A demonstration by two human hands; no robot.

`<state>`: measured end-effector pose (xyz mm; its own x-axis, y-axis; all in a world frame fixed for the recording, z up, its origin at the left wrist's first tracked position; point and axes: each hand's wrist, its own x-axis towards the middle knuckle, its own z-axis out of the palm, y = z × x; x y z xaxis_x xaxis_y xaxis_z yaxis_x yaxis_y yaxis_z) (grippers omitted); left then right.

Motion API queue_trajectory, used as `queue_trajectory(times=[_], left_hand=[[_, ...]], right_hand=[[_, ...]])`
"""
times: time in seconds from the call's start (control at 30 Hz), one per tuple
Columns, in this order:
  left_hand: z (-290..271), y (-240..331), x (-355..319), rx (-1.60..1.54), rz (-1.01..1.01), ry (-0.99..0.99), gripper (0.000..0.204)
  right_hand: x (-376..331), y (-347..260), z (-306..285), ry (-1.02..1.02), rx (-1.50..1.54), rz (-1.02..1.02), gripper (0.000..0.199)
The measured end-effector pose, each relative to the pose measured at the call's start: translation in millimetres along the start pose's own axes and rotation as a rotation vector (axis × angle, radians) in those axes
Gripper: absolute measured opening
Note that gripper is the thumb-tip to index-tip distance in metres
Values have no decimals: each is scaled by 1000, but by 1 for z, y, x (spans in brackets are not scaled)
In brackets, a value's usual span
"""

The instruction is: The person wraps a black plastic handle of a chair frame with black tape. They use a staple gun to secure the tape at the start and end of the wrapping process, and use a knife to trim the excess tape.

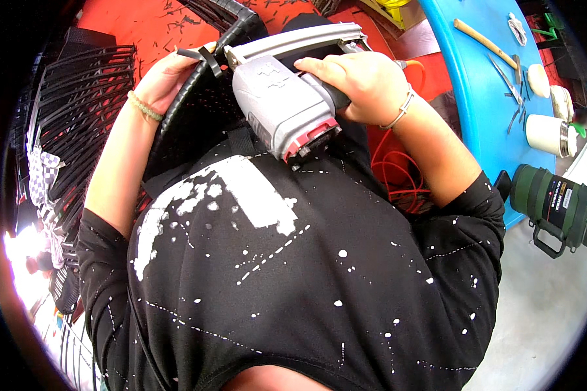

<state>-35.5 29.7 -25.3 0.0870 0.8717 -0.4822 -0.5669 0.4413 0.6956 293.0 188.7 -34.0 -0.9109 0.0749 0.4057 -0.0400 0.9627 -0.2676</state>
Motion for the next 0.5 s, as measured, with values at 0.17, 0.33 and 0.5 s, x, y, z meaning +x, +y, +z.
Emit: queue_trajectory(times=[0.17,0.33,0.5], left_hand=[[0,-2,-1,-35,-36,44,30],[-1,-3,-2,-68,-24,-27,28],[-4,-2,-1,-67,-37,-52,28]], right_hand=[[3,-1,-12,-70,-59,-28,88],[8,-3,-19,-81,-135,-62,96],[12,-1,-29,-114,-197,-124,91]])
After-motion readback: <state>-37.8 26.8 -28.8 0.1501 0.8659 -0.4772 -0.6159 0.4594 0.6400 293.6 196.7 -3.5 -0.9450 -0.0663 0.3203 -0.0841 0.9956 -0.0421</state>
